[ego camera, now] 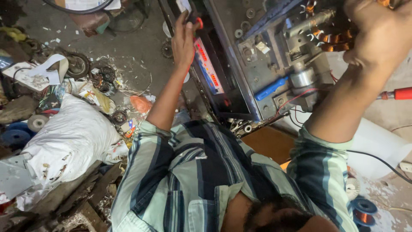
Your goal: The person repeatedly positions a copper-wound stator into a bench-mounted press, presses a red button to activate the machine, and then removes the stator to inspect it. This cycle is performed multiple times in a cluttered workshop environment.
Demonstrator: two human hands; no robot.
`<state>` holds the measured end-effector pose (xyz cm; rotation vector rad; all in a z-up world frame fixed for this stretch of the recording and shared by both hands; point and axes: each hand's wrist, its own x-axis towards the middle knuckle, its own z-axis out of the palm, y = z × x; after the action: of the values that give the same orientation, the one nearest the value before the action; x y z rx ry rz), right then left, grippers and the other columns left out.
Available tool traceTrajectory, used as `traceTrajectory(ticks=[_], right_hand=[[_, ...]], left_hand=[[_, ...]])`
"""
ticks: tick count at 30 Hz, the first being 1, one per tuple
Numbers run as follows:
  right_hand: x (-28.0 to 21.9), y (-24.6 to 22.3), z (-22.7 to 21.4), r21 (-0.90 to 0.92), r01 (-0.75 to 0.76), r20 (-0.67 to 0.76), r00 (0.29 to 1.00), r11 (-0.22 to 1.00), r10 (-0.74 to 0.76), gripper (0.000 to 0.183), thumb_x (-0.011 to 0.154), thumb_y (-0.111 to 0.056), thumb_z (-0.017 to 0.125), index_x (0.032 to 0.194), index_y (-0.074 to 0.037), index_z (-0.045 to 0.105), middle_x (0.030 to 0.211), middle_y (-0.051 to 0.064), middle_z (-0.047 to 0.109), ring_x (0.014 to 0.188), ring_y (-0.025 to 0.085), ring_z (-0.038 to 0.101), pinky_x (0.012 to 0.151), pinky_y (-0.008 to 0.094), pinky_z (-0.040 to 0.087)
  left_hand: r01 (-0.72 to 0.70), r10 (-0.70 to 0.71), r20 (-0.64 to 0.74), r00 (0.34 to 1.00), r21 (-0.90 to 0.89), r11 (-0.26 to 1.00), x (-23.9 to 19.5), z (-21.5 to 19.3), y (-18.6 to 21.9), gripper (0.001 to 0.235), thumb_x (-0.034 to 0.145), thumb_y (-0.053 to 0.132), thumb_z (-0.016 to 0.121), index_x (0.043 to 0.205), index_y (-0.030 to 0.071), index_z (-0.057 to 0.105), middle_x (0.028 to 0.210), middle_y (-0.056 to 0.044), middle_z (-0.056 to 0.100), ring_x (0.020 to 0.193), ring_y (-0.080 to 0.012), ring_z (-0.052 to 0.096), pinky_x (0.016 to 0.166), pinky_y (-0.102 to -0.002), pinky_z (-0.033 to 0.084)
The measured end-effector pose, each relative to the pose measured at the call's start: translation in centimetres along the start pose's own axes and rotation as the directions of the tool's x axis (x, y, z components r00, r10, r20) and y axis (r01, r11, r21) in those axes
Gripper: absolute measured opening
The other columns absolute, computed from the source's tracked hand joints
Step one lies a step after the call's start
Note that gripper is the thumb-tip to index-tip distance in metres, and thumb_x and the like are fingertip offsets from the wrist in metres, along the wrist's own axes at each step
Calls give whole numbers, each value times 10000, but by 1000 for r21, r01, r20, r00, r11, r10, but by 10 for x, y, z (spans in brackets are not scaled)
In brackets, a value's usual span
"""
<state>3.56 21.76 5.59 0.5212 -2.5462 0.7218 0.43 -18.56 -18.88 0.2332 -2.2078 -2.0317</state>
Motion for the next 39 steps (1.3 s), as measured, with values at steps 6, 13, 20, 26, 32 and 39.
traceTrajectory(ticks=[6, 13, 20, 26, 32, 39], right_hand=[[5, -16, 0, 51, -39, -35, 999, 998, 41, 89, 896, 26, 691, 897, 36, 603, 876, 73, 604, 745, 158, 524, 710, 298, 393], [13, -48, 2, 413, -391, -37, 895, 822, 444, 115, 937, 75, 720, 869, 43, 632, 803, 34, 599, 665, 120, 467, 623, 291, 318], [29, -73, 2, 645, -315, 17, 917, 696, 399, 100, 936, 177, 577, 951, 79, 584, 864, 60, 574, 719, 143, 469, 667, 273, 314], [52, -105, -3, 660, -215, -13, 955, 719, 298, 434, 860, 195, 608, 1270, 53, 620, 1113, 53, 659, 981, 143, 625, 925, 242, 501], [59, -123, -7, 602, -248, -20, 946, 759, 325, 487, 804, 150, 619, 1276, 33, 650, 1079, 42, 682, 965, 122, 666, 927, 232, 539], [61, -128, -8, 603, -294, 8, 932, 741, 363, 419, 840, 118, 645, 1249, 26, 634, 1060, 42, 698, 944, 115, 674, 909, 230, 545]], left_hand=[[-289, 289, 21, 957, 38, 956, -8, -3, -6, 441, 1172, 387, 477, 1503, 99, 523, 1245, -130, 791, 1137, -209, 748, 979, -337, 566], [-207, 207, -40, 978, 15, 978, -29, 3, 47, 351, 1059, 273, 612, 1326, 47, 637, 1102, -86, 765, 852, -140, 686, 827, -284, 582], [251, 85, 643, 761, -413, 876, -101, 82, 126, 334, 1083, 230, 608, 1374, 72, 651, 1247, -176, 747, 1103, -212, 732, 937, -347, 626], [422, 118, 500, 858, -817, 393, -76, 195, 142, 631, 1057, 255, 602, 1605, 113, 322, 1574, -31, 422, 1407, -178, 489, 1131, -378, 452], [428, 56, 425, 904, -900, -81, -26, 272, 120, 242, 1115, 175, 626, 1327, 64, 590, 1358, -24, 615, 1335, -186, 531, 1095, -400, 462], [512, 180, 481, 858, -826, -234, -15, 288, 105, 268, 1113, 240, 591, 1335, 108, 662, 1348, -55, 663, 1253, -243, 599, 1084, -449, 464]])
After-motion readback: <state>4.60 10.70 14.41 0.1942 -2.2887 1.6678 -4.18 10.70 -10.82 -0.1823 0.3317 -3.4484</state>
